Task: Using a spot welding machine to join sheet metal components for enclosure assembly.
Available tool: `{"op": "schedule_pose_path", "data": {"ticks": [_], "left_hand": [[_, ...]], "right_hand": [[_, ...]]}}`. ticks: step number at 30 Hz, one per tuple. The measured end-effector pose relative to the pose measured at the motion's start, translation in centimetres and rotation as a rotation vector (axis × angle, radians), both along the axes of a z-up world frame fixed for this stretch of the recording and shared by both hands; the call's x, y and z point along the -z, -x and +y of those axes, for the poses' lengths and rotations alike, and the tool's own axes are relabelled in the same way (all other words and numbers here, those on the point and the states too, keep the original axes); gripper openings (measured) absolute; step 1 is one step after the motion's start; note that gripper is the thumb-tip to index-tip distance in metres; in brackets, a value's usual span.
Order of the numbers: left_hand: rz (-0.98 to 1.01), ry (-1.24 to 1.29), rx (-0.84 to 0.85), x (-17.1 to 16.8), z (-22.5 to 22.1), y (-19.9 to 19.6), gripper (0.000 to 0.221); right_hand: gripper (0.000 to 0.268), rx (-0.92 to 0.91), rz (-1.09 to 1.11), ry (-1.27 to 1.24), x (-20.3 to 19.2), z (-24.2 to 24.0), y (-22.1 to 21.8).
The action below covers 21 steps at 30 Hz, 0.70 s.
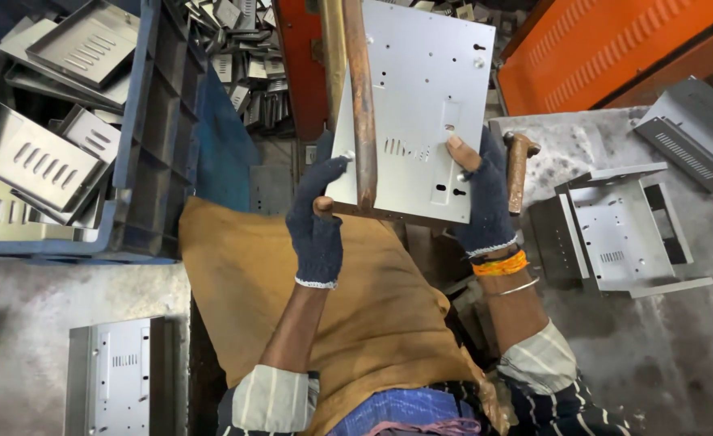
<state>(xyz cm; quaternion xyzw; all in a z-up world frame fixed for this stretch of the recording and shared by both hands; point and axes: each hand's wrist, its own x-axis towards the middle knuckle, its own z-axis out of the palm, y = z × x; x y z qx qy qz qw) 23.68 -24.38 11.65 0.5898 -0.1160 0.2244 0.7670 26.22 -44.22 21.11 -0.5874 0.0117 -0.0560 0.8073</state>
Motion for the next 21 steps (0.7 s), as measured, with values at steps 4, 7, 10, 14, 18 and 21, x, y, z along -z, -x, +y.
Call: {"op": "schedule_pose_path", "data": {"ticks": [4,7,10,14,18,21], "left_hand": [[-0.050,-0.033,-0.008,0.9,-0.4,0.5,0.054],[-0.055,-0.014,-0.031,2.0,-0.6,0.5,0.061],[-0.074,-0.008,-0.019,1.2,-0.7,1.1,0.066],[-0.102,-0.257,-0.025,-2.3,-1.4,1.0,0.076],[-0.042,-0.504,-0.171,-2.7,-2.2,1.0,0.097],[-0.032,-0.508,-0.235,-3.3,-2.5,2.1,0.097]], "right_hand": [[0.036,0.030,0.005,0.044,0.2,-0.4,-0.3],[0.037,0.016,-0.059,0.115,1.6,-1.4,-1.0],[0.034,0.037,-0.018,0.129,1.2,-1.7,-1.1],[0.039,0.055,0.054,0.164,-0.3,-2.8,-2.4],[0.047,-0.063,0.061,0.165,-0.2,-2.9,-3.4],[0.049,-0.069,0.057,0.109,-0.1,-2.8,-3.7]]}}
